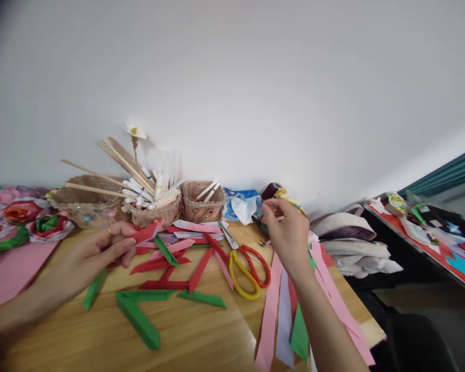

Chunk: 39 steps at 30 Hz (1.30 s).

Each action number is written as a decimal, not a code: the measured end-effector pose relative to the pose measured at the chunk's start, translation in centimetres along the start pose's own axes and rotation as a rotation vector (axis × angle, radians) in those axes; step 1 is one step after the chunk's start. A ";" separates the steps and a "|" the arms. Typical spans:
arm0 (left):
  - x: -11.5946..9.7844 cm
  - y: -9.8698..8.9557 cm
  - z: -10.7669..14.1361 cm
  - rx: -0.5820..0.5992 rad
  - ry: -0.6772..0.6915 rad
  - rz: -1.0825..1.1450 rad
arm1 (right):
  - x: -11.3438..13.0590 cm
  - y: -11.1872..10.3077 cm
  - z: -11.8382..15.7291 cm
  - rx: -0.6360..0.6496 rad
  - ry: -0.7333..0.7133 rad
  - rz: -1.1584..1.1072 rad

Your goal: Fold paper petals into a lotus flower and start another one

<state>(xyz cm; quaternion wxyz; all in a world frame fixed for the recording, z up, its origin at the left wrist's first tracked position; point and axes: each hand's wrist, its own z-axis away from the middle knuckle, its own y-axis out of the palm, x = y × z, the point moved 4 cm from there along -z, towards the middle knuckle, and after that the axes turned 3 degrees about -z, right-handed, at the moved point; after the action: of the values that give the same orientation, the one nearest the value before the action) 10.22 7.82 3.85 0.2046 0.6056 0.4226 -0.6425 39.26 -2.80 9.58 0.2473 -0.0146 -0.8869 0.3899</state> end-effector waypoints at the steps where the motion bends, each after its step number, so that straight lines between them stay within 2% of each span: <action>1: -0.1 0.1 0.1 -0.003 -0.008 0.005 | 0.4 -0.2 -0.4 -0.060 -0.053 -0.003; 3: 0.0 0.4 0.2 0.009 -0.034 0.022 | 1.2 0.0 -1.1 -0.039 -0.172 0.046; 7: 0.2 0.9 0.4 0.050 -0.084 0.045 | 2.4 1.1 -2.3 0.160 -0.342 0.152; 9: 0.1 1.1 0.4 0.061 -0.081 0.025 | 2.5 1.3 -2.7 0.235 -0.316 0.156; 11: -0.1 1.4 0.2 0.072 -0.078 0.038 | 2.5 1.1 -3.0 0.253 -0.243 0.150; 15: 0.1 2.2 -0.2 0.084 -0.130 0.143 | 2.3 0.0 -2.8 0.093 -0.140 0.180; 16: 0.3 2.4 -0.3 0.084 -0.149 0.159 | 2.1 0.0 -2.5 0.093 -0.135 0.229; 17: 0.5 2.5 -0.3 0.085 -0.166 0.168 | 1.9 0.4 -2.1 0.147 -0.147 0.307; 20: 0.9 2.8 -0.5 0.079 -0.202 0.171 | 0.7 2.6 -0.6 0.487 -0.252 0.558; 21: 0.9 2.8 -0.6 0.074 -0.208 0.172 | 0.2 3.2 -0.2 0.558 -0.282 0.581; 24: 0.8 2.8 -0.7 0.066 -0.210 0.173 | -1.2 4.9 0.6 0.632 -0.346 0.580; 28: 0.8 2.8 -0.5 0.082 -0.210 0.188 | -2.5 6.1 0.7 0.608 -0.402 0.526; 32: 0.9 2.7 -0.4 0.094 -0.207 0.200 | -2.9 5.7 0.2 0.496 -0.402 0.401; 36: 1.1 2.9 -0.7 0.086 -0.224 0.198 | -2.6 4.8 -0.8 0.332 -0.343 0.234; 39: 1.0 3.2 -0.8 0.095 -0.255 0.232 | -2.3 4.0 -2.2 0.203 -0.203 0.014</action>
<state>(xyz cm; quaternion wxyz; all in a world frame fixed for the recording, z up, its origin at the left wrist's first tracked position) 13.01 6.90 2.05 0.3002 0.5729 0.2897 -0.7055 41.58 0.98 7.05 0.1535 0.0437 -0.8632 0.4789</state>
